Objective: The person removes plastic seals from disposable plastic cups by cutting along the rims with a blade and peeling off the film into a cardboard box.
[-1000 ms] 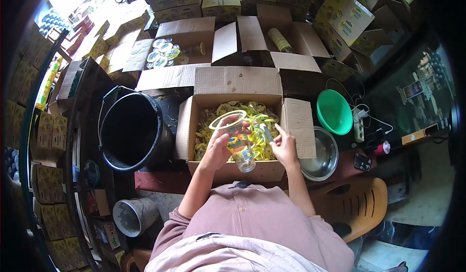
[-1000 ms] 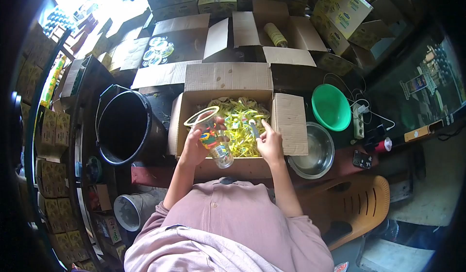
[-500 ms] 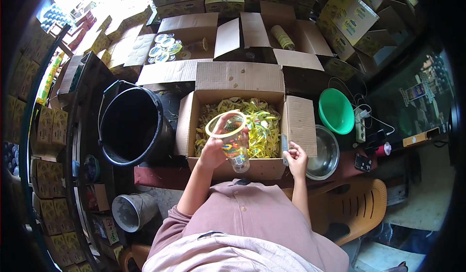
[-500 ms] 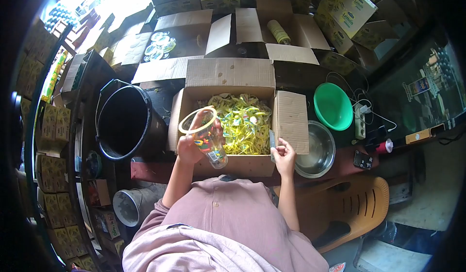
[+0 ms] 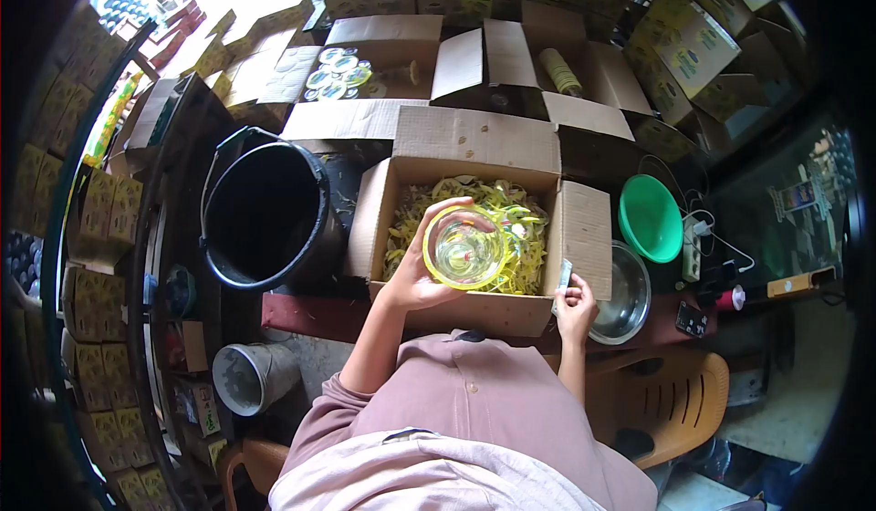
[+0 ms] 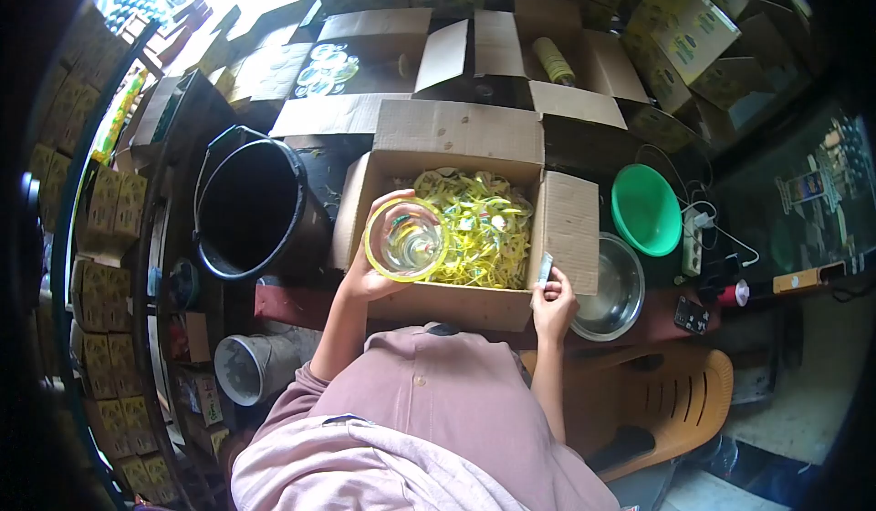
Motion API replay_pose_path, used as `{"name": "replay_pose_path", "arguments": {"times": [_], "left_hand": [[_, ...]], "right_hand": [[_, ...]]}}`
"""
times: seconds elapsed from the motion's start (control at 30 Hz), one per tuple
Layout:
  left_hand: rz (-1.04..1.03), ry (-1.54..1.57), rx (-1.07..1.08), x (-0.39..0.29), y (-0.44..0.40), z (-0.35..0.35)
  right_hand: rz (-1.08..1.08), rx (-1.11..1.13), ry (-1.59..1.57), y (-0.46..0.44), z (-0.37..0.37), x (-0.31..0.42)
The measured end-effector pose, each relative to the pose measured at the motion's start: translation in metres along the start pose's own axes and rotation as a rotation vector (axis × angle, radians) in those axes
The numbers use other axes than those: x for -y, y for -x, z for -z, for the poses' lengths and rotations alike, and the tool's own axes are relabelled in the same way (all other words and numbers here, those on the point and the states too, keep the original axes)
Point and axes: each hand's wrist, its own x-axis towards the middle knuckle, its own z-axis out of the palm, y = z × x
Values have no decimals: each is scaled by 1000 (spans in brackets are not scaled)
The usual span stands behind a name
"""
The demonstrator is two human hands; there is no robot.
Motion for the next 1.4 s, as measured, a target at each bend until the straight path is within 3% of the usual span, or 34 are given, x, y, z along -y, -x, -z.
{"name": "replay_pose_path", "arguments": {"times": [0.2, 0.33, 0.57, 0.7, 0.73, 0.8, 0.87, 0.97, 1.07, 1.17, 1.23, 1.37, 1.4], "left_hand": [[-45, 57, -108, 2, 9, 15], [-82, -64, -175, -7, 12, 25], [-125, -88, -264, -9, 32, 45], [-110, -219, -241, -22, 38, 47], [-65, -293, -255, -22, 39, 46], [-8, -401, -161, -31, 35, 49], [58, -469, -64, -35, 33, 52], [-67, -529, 116, -39, 25, 55], [74, -631, 258, -45, 25, 54], [194, -642, 346, -54, 26, 57], [309, -598, 366, -58, 29, 56], [82, -836, 418, -46, 38, 51], [162, -812, 436, -47, 38, 50]], "right_hand": [[105, -49, 197, -1, 7, -3], [87, -19, 269, -5, 10, 0], [401, -167, 346, -8, -2, 55], [478, -43, -22, 1, -31, 107], [538, 15, 5, 7, -34, 127], [961, 137, -65, 15, -34, 165], [1352, 280, 173, 32, -27, 217], [1506, 574, 338, 40, -46, 238], [1420, 874, 729, 44, -57, 233], [1496, 843, 751, 47, -63, 217], [1424, 936, 692, 49, -64, 213], [1245, 1045, 640, 54, -70, 197], [1197, 1068, 625, 55, -70, 194]]}}
